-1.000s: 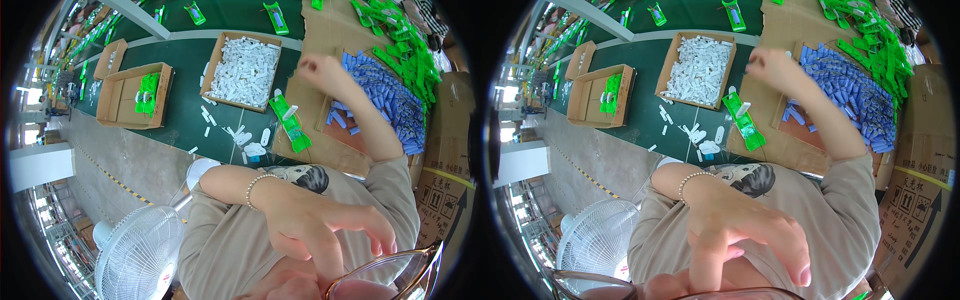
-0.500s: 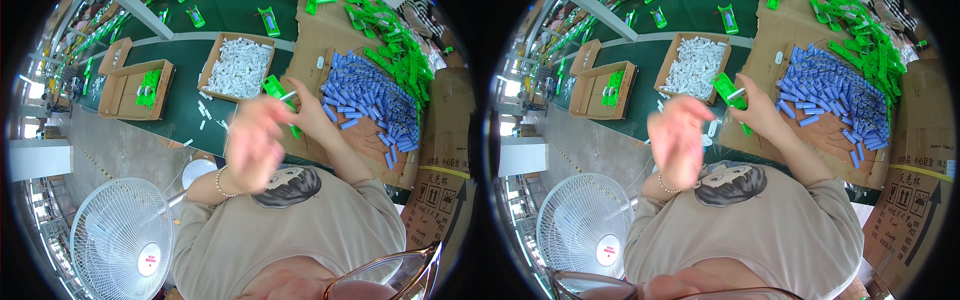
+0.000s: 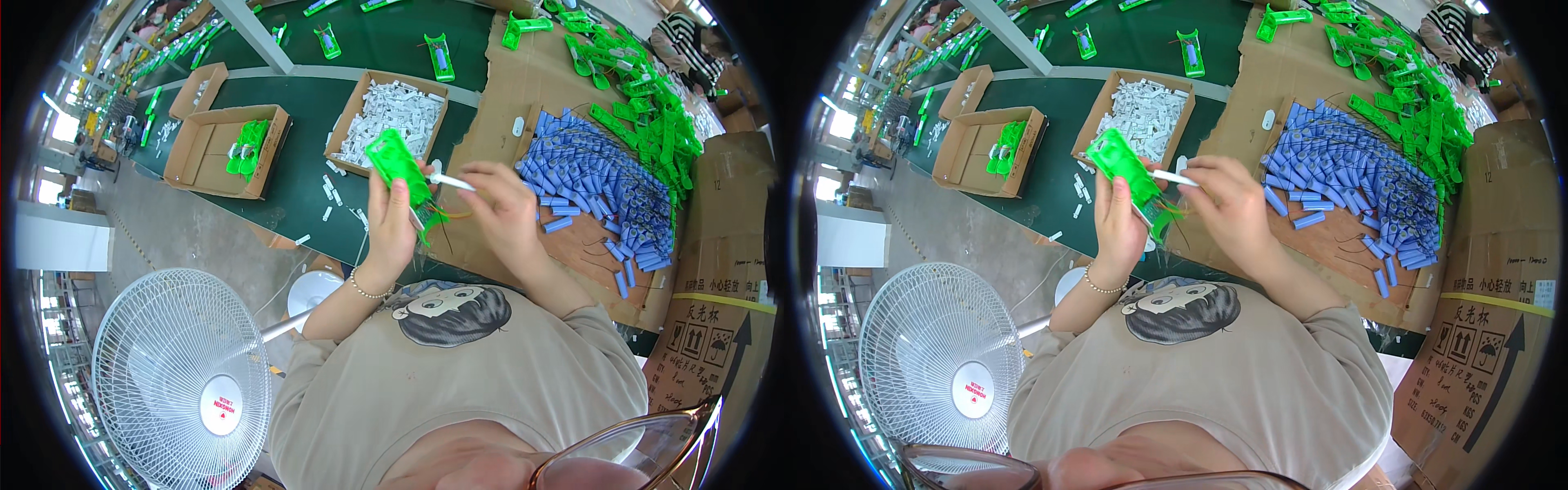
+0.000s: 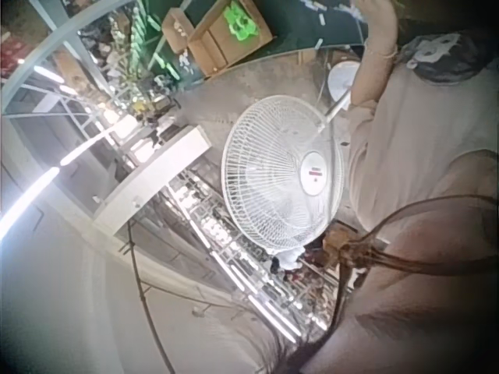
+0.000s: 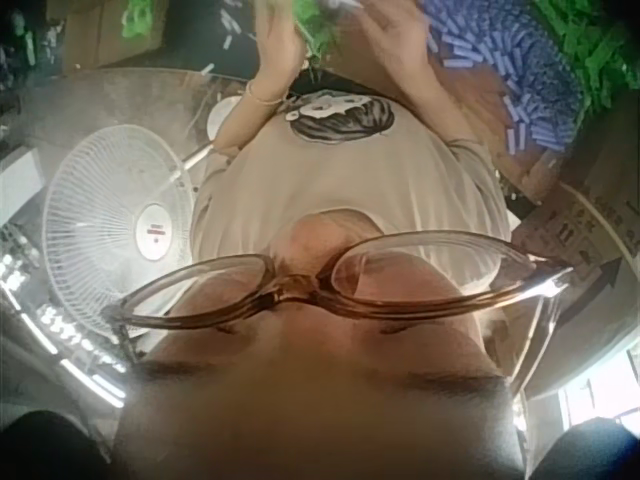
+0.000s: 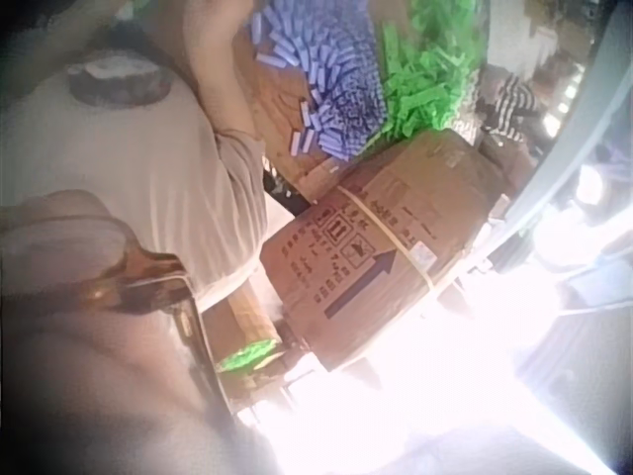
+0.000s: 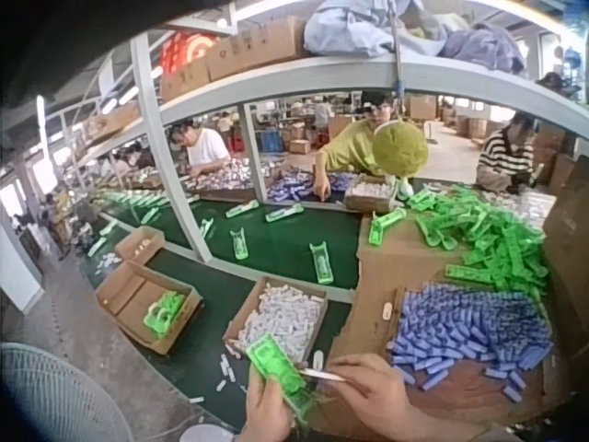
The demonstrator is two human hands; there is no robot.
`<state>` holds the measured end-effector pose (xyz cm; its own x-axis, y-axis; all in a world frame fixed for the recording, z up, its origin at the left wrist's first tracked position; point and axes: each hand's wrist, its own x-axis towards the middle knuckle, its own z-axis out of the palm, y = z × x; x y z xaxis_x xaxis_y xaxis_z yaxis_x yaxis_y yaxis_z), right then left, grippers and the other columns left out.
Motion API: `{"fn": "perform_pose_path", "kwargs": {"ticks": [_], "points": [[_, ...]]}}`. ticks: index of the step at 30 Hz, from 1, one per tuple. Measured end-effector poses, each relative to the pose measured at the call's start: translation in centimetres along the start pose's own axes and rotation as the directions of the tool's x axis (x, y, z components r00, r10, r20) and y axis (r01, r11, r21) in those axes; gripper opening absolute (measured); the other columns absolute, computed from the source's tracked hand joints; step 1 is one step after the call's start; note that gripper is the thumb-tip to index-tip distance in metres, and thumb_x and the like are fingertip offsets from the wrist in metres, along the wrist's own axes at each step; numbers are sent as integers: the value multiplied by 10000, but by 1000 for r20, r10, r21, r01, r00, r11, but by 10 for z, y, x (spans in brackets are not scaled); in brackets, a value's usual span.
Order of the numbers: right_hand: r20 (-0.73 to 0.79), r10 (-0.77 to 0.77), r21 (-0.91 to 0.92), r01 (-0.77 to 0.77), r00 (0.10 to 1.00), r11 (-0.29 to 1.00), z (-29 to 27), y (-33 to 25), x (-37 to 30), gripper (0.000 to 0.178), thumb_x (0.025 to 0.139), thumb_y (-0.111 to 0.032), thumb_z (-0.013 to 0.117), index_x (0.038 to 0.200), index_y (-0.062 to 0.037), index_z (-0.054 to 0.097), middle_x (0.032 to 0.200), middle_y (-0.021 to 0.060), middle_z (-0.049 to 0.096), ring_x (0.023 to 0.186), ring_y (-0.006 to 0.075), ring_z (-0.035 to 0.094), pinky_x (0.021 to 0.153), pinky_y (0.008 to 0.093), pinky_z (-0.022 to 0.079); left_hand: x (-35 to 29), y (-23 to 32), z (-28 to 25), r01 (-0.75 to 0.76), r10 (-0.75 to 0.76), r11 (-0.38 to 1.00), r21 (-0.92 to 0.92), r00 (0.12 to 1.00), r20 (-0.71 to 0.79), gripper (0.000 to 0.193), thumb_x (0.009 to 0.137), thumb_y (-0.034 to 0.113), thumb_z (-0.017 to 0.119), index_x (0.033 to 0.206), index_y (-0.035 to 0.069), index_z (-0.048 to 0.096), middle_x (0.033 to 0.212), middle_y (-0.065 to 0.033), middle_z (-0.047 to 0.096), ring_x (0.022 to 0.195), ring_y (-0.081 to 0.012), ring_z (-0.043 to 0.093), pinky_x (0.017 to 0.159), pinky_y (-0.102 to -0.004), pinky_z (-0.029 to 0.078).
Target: The person assembles flashlights by inserting batteries and electrical components into plastic casings, snapping the covers into place by hand, and placing the assembled units onto the conveyor belt.
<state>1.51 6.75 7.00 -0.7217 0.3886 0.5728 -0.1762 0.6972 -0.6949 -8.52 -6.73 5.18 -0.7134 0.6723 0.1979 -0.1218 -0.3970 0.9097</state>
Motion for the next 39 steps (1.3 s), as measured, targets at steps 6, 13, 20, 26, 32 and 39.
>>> {"fn": "perform_pose_path", "kwargs": {"ticks": [6,13,20,26,32,39], "points": [[79,540,749,-407,838,523,-12,17,-1,118,881,-51,582,989,-4,590,938,104,649,823,127,593,726,262,459,11,-2,-12,-153,173,984,89,939,-297,418,998,252,375,1373,109,258,1200,-96,452,1057,-214,515,863,-400,461],[65,402,827,-275,913,490,-14,20,1,158,866,-79,608,1007,-20,566,956,105,643,790,117,581,686,260,460,14,-6,-12,-66,67,998,9,974,-218,379,1001,259,367,1333,80,330,1168,-98,488,1002,-199,545,821,-365,491],[437,473,669,-628,765,398,-13,13,25,141,824,-41,647,925,-26,550,828,88,643,614,91,554,557,193,423,8,-12,-9,287,-283,957,-43,955,85,451,1001,363,338,1294,26,407,1099,-107,558,878,-149,577,755,-299,500],[497,509,667,-685,703,295,1,19,26,136,806,-34,682,868,-13,562,722,44,599,545,73,507,475,193,391,5,-13,-8,323,-322,946,25,929,180,491,1012,378,268,1308,13,406,990,-78,584,864,-127,569,723,-268,473],[552,506,666,-716,663,211,-2,22,26,130,810,-54,688,878,-3,590,731,38,601,548,72,512,485,208,401,7,-17,-8,274,-281,960,62,944,176,483,1007,370,304,1306,7,409,1041,-87,577,872,-125,565,750,-262,470],[189,463,611,-473,866,635,-7,20,24,207,797,-127,722,886,8,592,788,42,620,672,97,578,588,214,462,7,-18,-8,391,-359,918,-70,891,277,489,987,354,393,1336,12,372,1087,-95,569,914,-146,574,793,-290,473]]}}
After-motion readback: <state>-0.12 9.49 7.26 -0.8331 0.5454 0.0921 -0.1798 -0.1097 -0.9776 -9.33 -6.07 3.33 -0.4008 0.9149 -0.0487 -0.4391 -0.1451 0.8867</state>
